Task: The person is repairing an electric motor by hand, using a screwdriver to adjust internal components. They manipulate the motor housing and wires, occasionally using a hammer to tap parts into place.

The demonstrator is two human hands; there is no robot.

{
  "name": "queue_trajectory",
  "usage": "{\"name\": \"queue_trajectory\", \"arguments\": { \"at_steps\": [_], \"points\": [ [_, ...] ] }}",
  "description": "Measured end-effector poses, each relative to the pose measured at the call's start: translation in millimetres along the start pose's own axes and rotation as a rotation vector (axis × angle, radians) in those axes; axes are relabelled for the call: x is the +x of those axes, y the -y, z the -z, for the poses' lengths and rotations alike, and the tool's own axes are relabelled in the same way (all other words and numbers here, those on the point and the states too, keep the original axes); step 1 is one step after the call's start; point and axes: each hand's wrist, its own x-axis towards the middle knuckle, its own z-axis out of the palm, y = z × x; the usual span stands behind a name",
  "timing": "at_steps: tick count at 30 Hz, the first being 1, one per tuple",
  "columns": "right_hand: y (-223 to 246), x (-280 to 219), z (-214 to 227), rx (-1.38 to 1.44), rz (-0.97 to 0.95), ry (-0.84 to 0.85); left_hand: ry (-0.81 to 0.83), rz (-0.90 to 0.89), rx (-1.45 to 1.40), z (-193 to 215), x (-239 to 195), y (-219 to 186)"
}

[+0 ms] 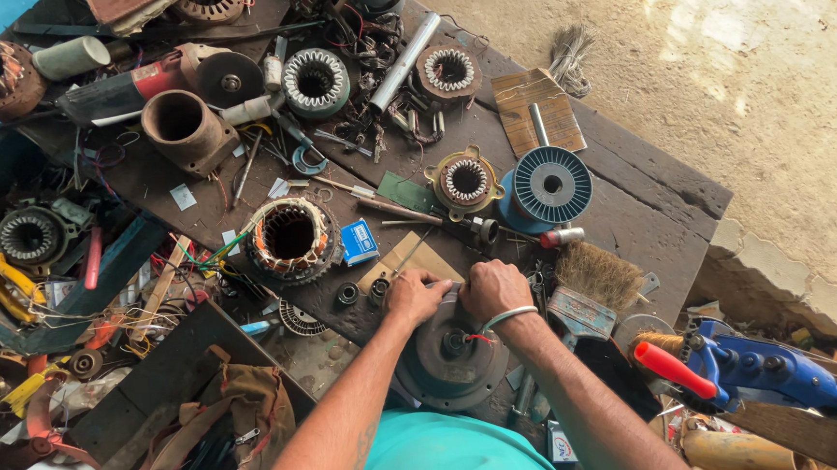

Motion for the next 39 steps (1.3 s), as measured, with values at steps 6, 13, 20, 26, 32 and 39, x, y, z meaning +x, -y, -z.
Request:
{"name": "queue_trajectory", "arguments": {
  "at_steps": [6, 13, 20, 26, 32, 39],
  "points": [
    [-16.6, -14.9, 4.1, 0.098, -0.183, 0.088, -0.071, -0.076, -0.088, 19.6, -4.8, 4.9],
    [-40.3, -58.2, 3.4, 0.069, -0.279, 0.310, -0.071, -0.094, -0.180, 42.8, -26.4, 23.6],
    [-51.2, -70.5, 6.6, 0.239, -0.385, 0.274, -0.079, -0.092, -0.161, 46.0, -38.5, 35.4],
    [-50.8, -58.4, -18.9, 0.543, -0.410, -0.031, -0.057, -0.040, -0.127, 38.3, -35.6, 25.8],
    [-39.1, -58.6, -75.1, 0.685, -0.374, -0.238, -0.129, -0.035, -0.008, 31.4, -34.9, 11.4],
    [-19.6, -50.3, -71.6, 0.713, -0.547, -0.158, -0.201, -0.037, 0.202, 13.4, -39.3, -30.3]
  ]
}}
